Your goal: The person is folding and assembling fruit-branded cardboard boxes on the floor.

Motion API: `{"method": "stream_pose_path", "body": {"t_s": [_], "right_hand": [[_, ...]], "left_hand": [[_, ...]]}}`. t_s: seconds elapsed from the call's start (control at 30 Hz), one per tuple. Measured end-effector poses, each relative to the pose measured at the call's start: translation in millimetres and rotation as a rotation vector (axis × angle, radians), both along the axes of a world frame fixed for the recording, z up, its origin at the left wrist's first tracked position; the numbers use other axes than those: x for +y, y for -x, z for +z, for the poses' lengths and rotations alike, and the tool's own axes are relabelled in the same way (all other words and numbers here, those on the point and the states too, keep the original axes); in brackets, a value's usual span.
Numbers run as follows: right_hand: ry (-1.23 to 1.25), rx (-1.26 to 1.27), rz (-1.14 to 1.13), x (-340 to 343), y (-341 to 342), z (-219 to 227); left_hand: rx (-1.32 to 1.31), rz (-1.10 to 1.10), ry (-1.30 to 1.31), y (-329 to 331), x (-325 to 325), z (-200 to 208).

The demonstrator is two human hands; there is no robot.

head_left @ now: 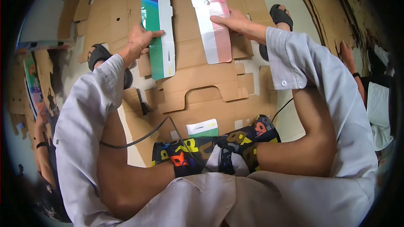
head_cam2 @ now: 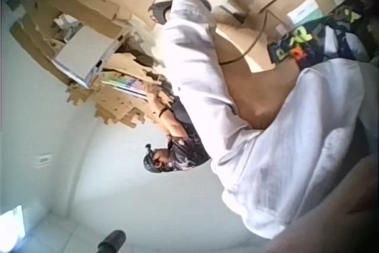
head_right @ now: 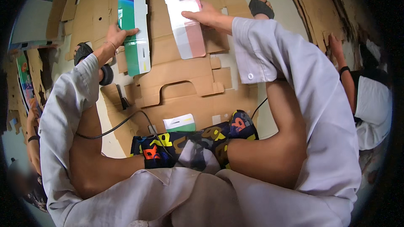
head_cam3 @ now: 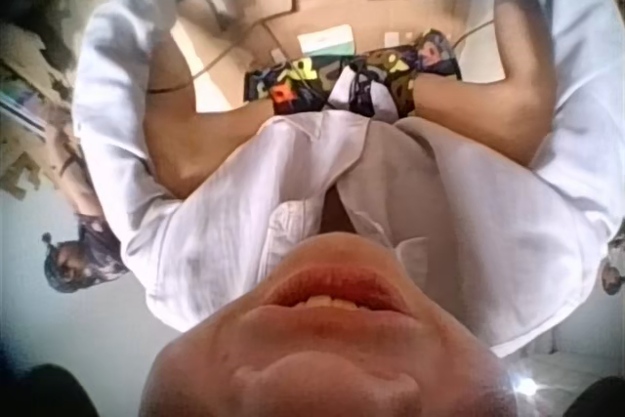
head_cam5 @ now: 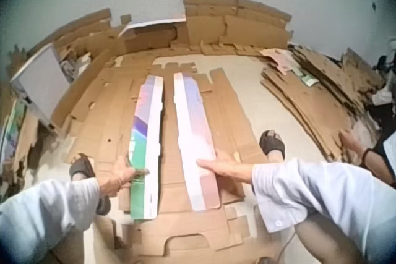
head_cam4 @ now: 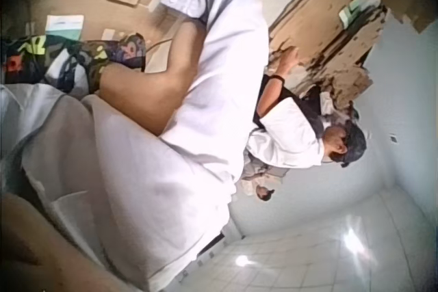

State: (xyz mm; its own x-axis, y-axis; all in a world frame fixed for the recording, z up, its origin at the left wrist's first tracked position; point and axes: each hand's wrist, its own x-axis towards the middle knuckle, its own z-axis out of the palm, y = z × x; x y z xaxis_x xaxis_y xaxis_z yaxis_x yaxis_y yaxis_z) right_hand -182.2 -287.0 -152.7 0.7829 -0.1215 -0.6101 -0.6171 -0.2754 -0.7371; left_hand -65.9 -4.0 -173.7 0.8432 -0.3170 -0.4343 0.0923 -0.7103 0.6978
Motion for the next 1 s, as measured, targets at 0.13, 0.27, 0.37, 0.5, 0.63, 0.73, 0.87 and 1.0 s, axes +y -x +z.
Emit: {"method": "stream_pose_path", "body": {"t_s": [0.13, 0.27, 0.37, 0.5, 0.63, 0.73, 0.87, 1.0], "right_hand": [[-0.072, 0.002, -0.03, -5.3, -1.0, 4.4], [-0.039, 0.042, -0.116, -21.4, -0.3, -9.7], [0.156, -0.054, -0.198, -26.0, -0.4, -20.8], [0.177, -0.114, -0.131, -33.9, 1.1, -13.7], [0.117, -0.03, 0.067, -39.5, -1.8, -0.8], [0.225, -0.119, 0.196, -40.8, -1.8, 0.2], [0.512, -0.306, 0.25, -40.6, -4.5, 2.2], [0.949, -0.525, 0.487, -37.4, -7.9, 14.1]], "left_hand": [[-0.05, 0.036, -0.028, -0.8, 5.3, 1.4], [0.094, 0.19, 0.124, 2.9, 16.1, 3.9], [0.14, 0.23, 0.164, 0.9, 23.3, 3.7], [0.227, 0.196, 0.173, -5.2, 30.4, 4.5], [-0.041, 0.018, 0.289, -3.8, 34.0, 12.8], [-0.596, -0.327, 0.117, -6.5, 28.7, 30.0], [-1.004, -0.925, -0.261, -8.6, 18.2, 64.2], [-0.785, -1.188, -0.383, 4.9, 3.6, 78.3]]}}
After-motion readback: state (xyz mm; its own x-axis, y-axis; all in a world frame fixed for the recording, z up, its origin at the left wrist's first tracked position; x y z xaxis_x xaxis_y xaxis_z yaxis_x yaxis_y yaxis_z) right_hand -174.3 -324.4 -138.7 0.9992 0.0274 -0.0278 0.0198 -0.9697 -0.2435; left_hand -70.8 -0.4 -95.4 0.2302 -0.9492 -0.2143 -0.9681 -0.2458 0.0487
